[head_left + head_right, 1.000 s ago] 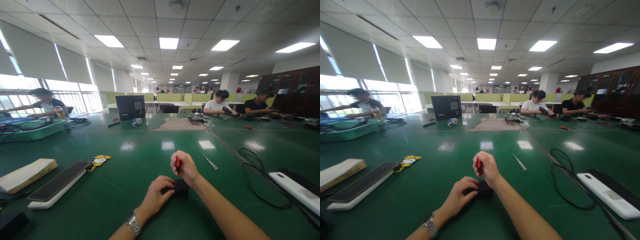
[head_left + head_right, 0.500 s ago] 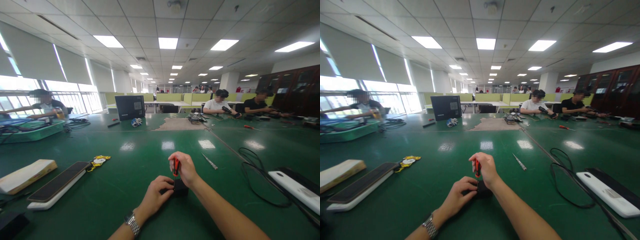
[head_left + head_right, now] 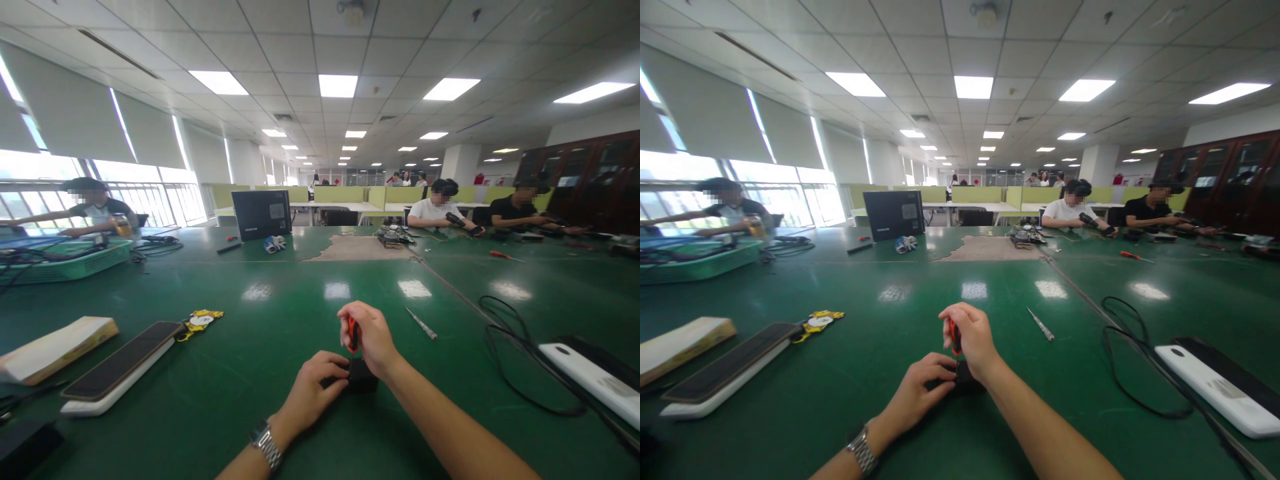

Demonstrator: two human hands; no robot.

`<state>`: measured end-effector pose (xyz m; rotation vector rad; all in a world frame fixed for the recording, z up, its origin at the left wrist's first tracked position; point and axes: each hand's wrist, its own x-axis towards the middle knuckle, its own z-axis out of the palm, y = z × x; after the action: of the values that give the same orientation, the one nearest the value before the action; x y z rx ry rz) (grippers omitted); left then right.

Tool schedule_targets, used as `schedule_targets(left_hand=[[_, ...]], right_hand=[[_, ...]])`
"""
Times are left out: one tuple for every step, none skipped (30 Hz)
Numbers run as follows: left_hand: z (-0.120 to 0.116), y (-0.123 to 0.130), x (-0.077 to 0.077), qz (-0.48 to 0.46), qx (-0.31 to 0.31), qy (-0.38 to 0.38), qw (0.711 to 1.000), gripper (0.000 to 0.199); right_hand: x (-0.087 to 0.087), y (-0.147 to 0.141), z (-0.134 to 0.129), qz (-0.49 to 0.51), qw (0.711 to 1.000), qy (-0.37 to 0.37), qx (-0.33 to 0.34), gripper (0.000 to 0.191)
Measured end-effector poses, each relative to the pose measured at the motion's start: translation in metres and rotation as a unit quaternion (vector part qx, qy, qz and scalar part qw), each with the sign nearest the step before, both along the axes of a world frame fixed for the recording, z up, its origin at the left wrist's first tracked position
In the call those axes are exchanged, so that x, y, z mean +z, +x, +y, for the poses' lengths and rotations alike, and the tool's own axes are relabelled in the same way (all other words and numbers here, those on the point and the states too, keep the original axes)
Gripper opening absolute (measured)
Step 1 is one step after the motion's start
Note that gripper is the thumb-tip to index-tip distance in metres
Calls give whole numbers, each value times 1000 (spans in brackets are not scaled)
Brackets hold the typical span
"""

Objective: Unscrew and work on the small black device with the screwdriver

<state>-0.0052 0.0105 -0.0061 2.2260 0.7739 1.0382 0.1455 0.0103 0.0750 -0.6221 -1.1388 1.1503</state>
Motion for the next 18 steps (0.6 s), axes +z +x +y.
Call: schedule_targets(left_hand=[[0,0,0,1,0,0,1000,13],[0,-1,-1,2,-1,0,1000,13],[0,-1,-1,2,-2,1,1000,13],[1,-1,-2,2,-3,1,1000,13],[1,-1,-2,2,-4,2,1000,13],[1,-1,-2,2,-6,2,1000,14],[1,0,-2,2,-7,1,1000,14],[1,0,-2,2,-8,0,1000,14],[1,0,-1,3,-8,-1,1000,14],[1,0,-1,3,-8,-1,1000,14],[1,0,0,4,-6,-1,1000,14],[0,0,0,5,-4,0,1000,15],[0,0,0,5,-3,1,1000,15],[0,-1,0,7,-3,3,1000,16],[-1,-1,0,8,-3,5,1000,16],[-1,-1,0,9,-4,6,1000,17],[-1,-2,0,11,-4,6,1000,17],[-1,-2,0,13,-4,6,1000,17]], right_hand=[[0,0,1,11,1000,-7,5,27],[-1,-1,1,21,1000,-11,8,28],[-2,-2,1,27,999,-13,11,30],[-3,-3,1,32,999,-12,18,32],[-4,-4,1,36,999,-9,25,34],[-4,-4,0,40,999,-5,32,35],[-4,-4,0,39,999,0,33,36],[-4,-4,-1,29,999,4,26,36],[-3,-3,-1,11,1000,8,13,36],[-2,-2,-2,-13,1000,10,-3,34],[0,-1,-3,-40,999,10,-20,32],[2,0,-3,-64,997,6,-31,30],[4,1,-4,-82,996,0,-34,29],[6,2,-5,-92,995,-6,-31,27],[8,3,-5,-93,995,-13,-24,26],[9,3,-5,-86,996,-19,-15,25],[10,3,-5,-73,997,-23,-4,24],[10,3,-5,-59,998,-26,6,23]])
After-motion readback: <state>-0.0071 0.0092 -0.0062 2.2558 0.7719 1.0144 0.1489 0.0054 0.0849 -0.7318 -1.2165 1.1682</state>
